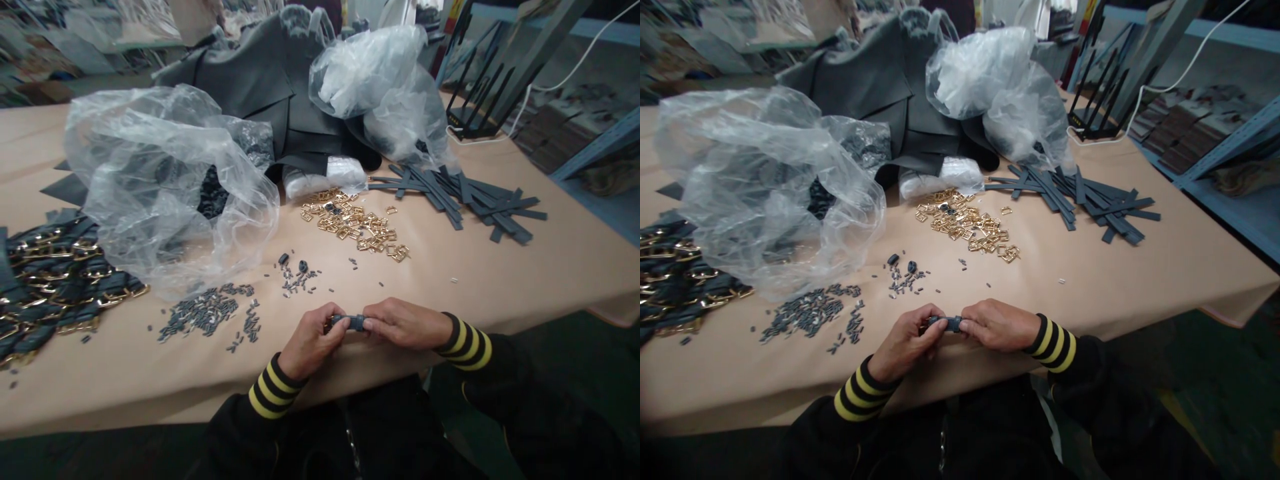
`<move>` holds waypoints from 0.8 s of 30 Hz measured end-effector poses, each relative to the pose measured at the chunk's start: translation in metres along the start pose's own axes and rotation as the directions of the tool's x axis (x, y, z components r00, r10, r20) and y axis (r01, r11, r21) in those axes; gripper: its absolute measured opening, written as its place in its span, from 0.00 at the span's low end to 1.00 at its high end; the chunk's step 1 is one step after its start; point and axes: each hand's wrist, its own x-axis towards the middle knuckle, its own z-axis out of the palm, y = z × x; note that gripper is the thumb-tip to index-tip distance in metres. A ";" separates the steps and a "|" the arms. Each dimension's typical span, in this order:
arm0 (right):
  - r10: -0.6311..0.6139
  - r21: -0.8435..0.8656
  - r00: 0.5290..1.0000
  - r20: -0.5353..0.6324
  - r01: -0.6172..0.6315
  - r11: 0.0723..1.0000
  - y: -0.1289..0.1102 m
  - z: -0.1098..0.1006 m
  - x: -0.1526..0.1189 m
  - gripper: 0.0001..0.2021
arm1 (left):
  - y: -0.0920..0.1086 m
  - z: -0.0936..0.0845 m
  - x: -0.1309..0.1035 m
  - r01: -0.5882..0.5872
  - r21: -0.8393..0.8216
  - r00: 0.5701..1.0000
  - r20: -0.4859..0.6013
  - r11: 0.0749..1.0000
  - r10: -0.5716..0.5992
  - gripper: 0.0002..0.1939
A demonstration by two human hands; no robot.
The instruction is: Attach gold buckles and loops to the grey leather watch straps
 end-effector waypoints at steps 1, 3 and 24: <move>0.005 0.011 1.000 0.000 -0.005 1.000 0.001 0.001 0.000 0.12 | 0.000 0.000 0.000 -0.002 0.001 1.000 0.004 1.000 0.002 0.08; 0.011 0.025 1.000 0.005 -0.011 1.000 0.004 0.003 0.001 0.13 | 0.000 0.001 0.000 -0.012 0.026 1.000 0.005 1.000 0.012 0.08; 0.059 -0.190 0.976 -0.209 -0.099 0.977 0.001 0.025 -0.003 0.11 | 0.007 -0.004 0.003 -0.107 0.296 0.994 0.034 0.949 0.101 0.08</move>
